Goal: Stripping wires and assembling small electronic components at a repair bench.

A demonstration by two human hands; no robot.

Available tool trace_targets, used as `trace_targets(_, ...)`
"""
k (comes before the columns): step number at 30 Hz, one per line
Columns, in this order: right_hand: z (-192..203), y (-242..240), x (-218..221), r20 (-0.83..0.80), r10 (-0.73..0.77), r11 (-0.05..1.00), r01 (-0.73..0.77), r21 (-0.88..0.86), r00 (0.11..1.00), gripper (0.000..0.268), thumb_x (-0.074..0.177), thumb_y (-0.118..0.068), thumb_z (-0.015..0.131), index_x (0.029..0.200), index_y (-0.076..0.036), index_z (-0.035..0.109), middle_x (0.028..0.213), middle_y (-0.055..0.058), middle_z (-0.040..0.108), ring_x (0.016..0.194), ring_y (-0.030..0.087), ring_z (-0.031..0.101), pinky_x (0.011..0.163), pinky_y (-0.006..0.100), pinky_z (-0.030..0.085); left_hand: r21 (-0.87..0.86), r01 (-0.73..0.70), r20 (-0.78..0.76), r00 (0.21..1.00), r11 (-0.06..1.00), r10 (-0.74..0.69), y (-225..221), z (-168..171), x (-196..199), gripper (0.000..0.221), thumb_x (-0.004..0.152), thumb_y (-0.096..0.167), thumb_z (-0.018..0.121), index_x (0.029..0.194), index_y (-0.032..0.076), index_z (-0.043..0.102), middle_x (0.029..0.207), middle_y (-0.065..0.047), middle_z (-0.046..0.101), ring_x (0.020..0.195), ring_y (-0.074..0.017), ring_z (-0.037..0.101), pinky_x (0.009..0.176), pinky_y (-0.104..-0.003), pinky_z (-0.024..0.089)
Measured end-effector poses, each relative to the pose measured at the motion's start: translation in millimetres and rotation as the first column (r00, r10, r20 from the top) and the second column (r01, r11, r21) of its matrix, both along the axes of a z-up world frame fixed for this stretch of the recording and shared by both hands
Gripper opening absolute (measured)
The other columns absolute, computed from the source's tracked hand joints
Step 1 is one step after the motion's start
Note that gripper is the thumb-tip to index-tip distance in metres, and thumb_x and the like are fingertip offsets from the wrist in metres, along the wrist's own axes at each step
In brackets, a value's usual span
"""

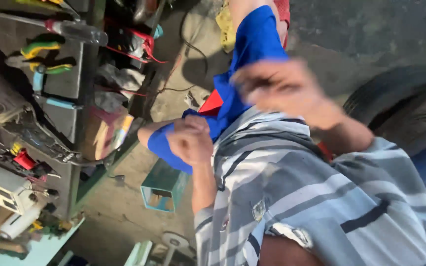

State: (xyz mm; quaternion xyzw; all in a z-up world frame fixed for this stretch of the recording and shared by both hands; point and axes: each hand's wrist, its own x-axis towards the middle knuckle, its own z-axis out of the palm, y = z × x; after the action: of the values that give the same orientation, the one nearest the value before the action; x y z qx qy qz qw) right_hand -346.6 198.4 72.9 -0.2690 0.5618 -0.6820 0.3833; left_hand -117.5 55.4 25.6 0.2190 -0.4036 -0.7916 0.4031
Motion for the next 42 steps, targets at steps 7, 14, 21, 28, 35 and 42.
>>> trace_targets(7,-44,-16,75,0.676,0.486,0.872,-0.261,-0.413,0.554,0.038,0.096,0.009,0.061,0.132,0.014,0.054,0.074,0.014,0.061,0.055,0.012,0.050,0.041,0.020,0.043,-0.932,0.361,0.357,0.930,-0.030,0.087,-15,26,25,0.034,0.108,0.016,0.048,0.095,0.008,0.080,0.104,-0.014,0.072,0.084,-0.0355,0.069,0.072,-0.043,0.063)
trace_targets(14,-38,-25,90,0.484,0.599,0.801,-0.475,-0.366,0.637,0.041,0.097,0.001,0.064,0.135,0.011,0.052,0.079,0.016,0.067,0.050,0.011,0.055,0.041,0.022,0.048,-0.844,0.438,0.414,0.899,-0.309,0.141,-31,48,45,0.035,0.110,0.007,0.039,0.101,0.009,0.072,0.102,-0.014,0.066,0.091,-0.0327,0.067,0.073,-0.039,0.060)
trace_targets(21,-25,-32,107,0.501,0.585,0.811,-0.480,-0.335,0.638,0.039,0.096,0.001,0.064,0.132,0.011,0.053,0.075,0.014,0.063,0.050,0.011,0.056,0.041,0.022,0.047,-0.777,0.477,0.400,0.878,-0.411,0.262,-26,53,67,0.029,0.106,0.003,0.045,0.095,0.011,0.071,0.096,-0.013,0.065,0.091,-0.0312,0.066,0.071,-0.037,0.060)
trace_targets(28,-25,-30,105,0.550,0.529,0.848,-0.430,-0.310,0.646,0.036,0.099,0.003,0.060,0.132,0.011,0.050,0.074,0.013,0.058,0.054,0.012,0.051,0.041,0.021,0.045,-0.729,0.569,0.444,0.816,-0.382,0.370,-28,66,74,0.028,0.105,0.004,0.046,0.093,0.008,0.071,0.094,-0.014,0.063,0.084,-0.0283,0.064,0.074,-0.035,0.058)
trace_targets(35,-25,-37,113,0.512,0.582,0.808,-0.520,-0.277,0.632,0.028,0.099,0.005,0.060,0.126,0.011,0.055,0.072,0.015,0.057,0.052,0.013,0.047,0.043,0.023,0.045,-0.671,0.569,0.458,0.822,-0.476,0.338,-16,54,76,0.026,0.102,0.001,0.052,0.083,0.006,0.069,0.085,-0.017,0.061,0.076,-0.0316,0.062,0.074,-0.038,0.056)
trace_targets(42,-19,-45,116,0.568,0.606,0.780,-0.556,-0.287,0.556,0.033,0.097,0.004,0.063,0.128,0.009,0.053,0.070,0.012,0.057,0.049,0.010,0.046,0.040,0.021,0.044,-0.638,0.587,0.514,0.806,-0.498,0.292,-16,56,82,0.025,0.097,-0.006,0.049,0.086,0.004,0.069,0.083,-0.018,0.059,0.074,-0.0330,0.060,0.075,-0.039,0.053)
